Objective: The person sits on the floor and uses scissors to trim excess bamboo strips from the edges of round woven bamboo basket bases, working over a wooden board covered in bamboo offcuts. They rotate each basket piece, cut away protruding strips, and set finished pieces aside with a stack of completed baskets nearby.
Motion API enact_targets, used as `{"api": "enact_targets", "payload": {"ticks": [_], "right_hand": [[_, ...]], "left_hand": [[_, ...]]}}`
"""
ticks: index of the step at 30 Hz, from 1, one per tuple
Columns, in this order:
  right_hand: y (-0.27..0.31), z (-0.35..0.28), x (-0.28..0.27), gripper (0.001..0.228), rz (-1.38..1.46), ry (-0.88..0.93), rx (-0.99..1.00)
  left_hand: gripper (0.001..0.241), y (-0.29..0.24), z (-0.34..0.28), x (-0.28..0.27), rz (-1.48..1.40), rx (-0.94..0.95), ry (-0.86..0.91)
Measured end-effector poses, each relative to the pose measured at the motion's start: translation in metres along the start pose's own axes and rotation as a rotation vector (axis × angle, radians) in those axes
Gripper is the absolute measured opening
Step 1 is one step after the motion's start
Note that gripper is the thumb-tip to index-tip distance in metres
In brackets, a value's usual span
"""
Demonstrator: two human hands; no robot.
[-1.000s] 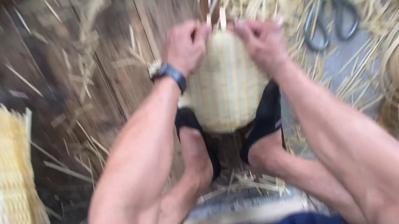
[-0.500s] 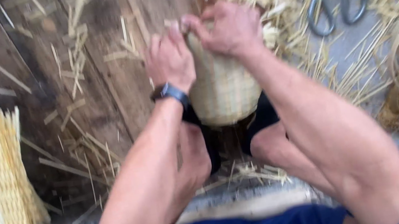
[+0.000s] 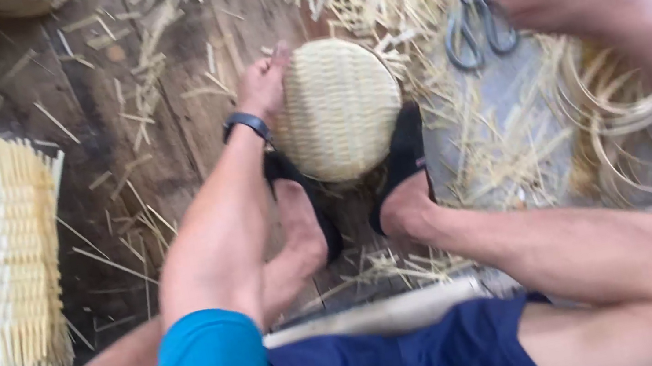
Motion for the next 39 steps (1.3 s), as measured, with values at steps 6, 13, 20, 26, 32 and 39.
{"api": "enact_targets", "payload": {"ticks": [6, 13, 20, 26, 32, 39], "right_hand": [[-0.137, -0.110, 0.018, 0.043, -0.041, 0.154, 0.505], [-0.140, -0.054, 0.228, 0.032, 0.484, 0.215, 0.516], [-0.159, 0.020, 0.291, 0.070, 0.108, -0.300, 0.268], [-0.167, 0.027, 0.304, 0.070, 0.312, 0.132, 0.588], [-0.162, -0.007, 0.345, 0.045, 0.658, 0.346, 0.621], [-0.101, -0.058, 0.263, 0.033, 1.289, 0.083, 0.721]], "left_hand": [[0.026, -0.213, -0.198, 0.067, 0.221, 0.879, -0.028], [0.035, -0.093, -0.206, 0.099, 0.893, 0.886, 0.354], [0.103, -0.099, -0.158, 0.107, 0.802, 0.533, -0.326], [0.132, -0.090, -0.130, 0.112, 0.775, 0.431, -0.282], [0.111, -0.125, -0.131, 0.112, 0.741, 0.637, -0.076], [0.089, -0.120, -0.118, 0.113, 0.829, 0.687, 0.188]]}}
Point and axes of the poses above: each hand's wrist, its own z-axis towards the middle knuckle, its own x-axis out of the palm, y = z × x, the point moved 7 cm from there along z, towards the middle knuckle, and after that the axes turned 15 degrees about -z, right-handed, at the moved point
